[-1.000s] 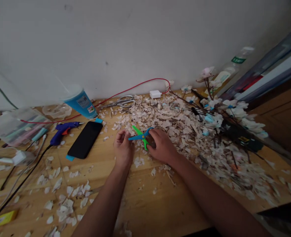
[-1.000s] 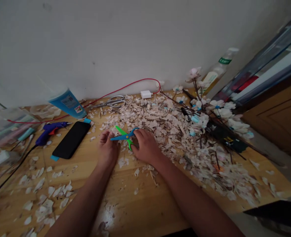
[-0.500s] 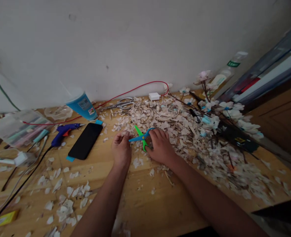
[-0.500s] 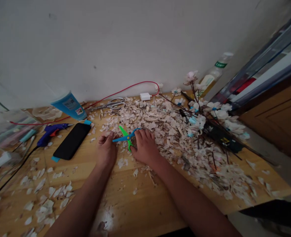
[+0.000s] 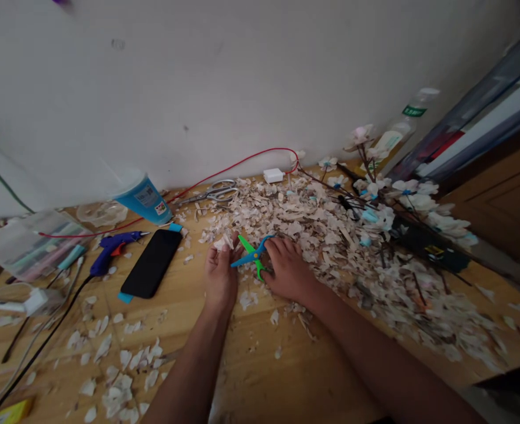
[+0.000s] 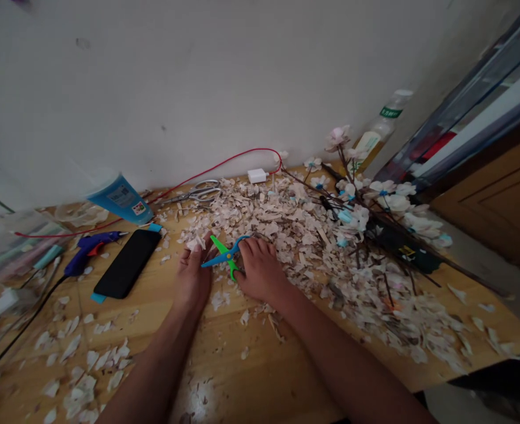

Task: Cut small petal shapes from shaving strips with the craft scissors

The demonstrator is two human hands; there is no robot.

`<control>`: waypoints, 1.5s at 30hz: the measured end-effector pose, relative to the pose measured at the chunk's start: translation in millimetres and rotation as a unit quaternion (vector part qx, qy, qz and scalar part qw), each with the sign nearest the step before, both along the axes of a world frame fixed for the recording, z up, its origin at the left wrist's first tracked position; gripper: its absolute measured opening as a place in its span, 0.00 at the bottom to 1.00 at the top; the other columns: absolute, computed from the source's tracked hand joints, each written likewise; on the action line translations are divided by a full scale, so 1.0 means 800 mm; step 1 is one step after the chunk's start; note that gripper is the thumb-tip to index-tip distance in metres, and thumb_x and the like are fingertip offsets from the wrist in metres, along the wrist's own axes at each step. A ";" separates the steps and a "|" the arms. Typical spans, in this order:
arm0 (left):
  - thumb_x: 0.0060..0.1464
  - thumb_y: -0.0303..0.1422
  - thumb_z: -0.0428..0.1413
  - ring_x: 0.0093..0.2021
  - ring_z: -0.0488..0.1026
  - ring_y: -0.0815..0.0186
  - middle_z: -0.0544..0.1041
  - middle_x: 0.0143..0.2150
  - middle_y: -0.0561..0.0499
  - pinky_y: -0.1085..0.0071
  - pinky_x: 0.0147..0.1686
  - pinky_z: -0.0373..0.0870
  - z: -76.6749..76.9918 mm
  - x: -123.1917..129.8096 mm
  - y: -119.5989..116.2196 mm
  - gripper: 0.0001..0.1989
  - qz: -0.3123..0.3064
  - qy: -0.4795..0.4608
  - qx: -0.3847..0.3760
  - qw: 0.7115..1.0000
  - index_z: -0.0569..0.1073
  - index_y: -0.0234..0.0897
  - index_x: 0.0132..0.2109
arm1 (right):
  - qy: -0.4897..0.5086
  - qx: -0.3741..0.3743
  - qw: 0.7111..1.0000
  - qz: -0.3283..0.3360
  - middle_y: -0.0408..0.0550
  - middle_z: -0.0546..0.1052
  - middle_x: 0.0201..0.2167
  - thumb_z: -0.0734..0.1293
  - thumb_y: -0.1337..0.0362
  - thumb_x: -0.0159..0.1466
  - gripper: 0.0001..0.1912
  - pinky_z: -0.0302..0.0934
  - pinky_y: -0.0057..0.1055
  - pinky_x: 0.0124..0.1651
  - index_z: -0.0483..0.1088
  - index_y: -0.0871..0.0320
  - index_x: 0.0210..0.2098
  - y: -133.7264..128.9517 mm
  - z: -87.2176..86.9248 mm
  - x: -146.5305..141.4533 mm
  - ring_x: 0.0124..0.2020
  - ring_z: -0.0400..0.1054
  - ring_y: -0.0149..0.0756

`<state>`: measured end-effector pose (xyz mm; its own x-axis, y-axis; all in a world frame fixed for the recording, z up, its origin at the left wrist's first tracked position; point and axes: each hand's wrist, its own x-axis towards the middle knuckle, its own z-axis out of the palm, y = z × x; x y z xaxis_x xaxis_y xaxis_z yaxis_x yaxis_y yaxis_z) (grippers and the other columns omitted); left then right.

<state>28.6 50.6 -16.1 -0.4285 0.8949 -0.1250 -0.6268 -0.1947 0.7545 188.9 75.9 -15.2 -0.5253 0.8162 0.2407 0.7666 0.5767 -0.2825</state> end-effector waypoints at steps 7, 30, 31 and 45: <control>0.44 0.33 0.72 0.42 0.79 0.67 0.81 0.35 0.53 0.69 0.48 0.72 -0.004 -0.001 0.000 0.14 -0.008 -0.069 0.006 0.998 0.75 0.38 0.33 | 0.017 -0.008 1.000 0.019 0.57 0.72 0.52 0.69 0.58 0.60 0.22 0.54 0.47 0.53 0.65 0.59 0.51 0.000 0.002 0.000 0.53 0.61 0.54; 0.39 0.30 0.74 0.31 0.76 0.73 0.79 0.30 0.55 0.77 0.39 0.74 -0.013 0.005 0.002 0.14 -0.044 -0.067 -0.009 0.997 0.77 0.37 0.31 | 0.046 -0.049 0.997 0.027 0.53 0.74 0.43 0.67 0.59 0.61 0.10 0.54 0.43 0.50 0.66 0.56 0.39 -0.006 0.012 -0.004 0.47 0.62 0.48; 0.39 0.31 0.74 0.31 0.76 0.73 0.79 0.30 0.55 0.77 0.39 0.74 -0.013 0.005 0.002 0.14 -0.041 -0.067 -0.009 0.997 0.77 0.37 0.31 | 0.044 -0.046 0.998 0.023 0.53 0.74 0.43 0.67 0.59 0.61 0.10 0.54 0.43 0.50 0.66 0.56 0.39 -0.007 0.011 -0.005 0.47 0.62 0.48; 0.40 0.31 0.74 0.33 0.77 0.70 0.80 0.31 0.53 0.73 0.41 0.74 -0.023 0.001 0.003 0.14 -0.034 -0.071 -0.012 0.997 0.77 0.37 0.32 | 0.053 -0.033 0.998 0.018 0.51 0.75 0.40 0.67 0.59 0.61 0.08 0.56 0.42 0.49 0.67 0.55 0.38 -0.008 0.008 -0.006 0.47 0.63 0.47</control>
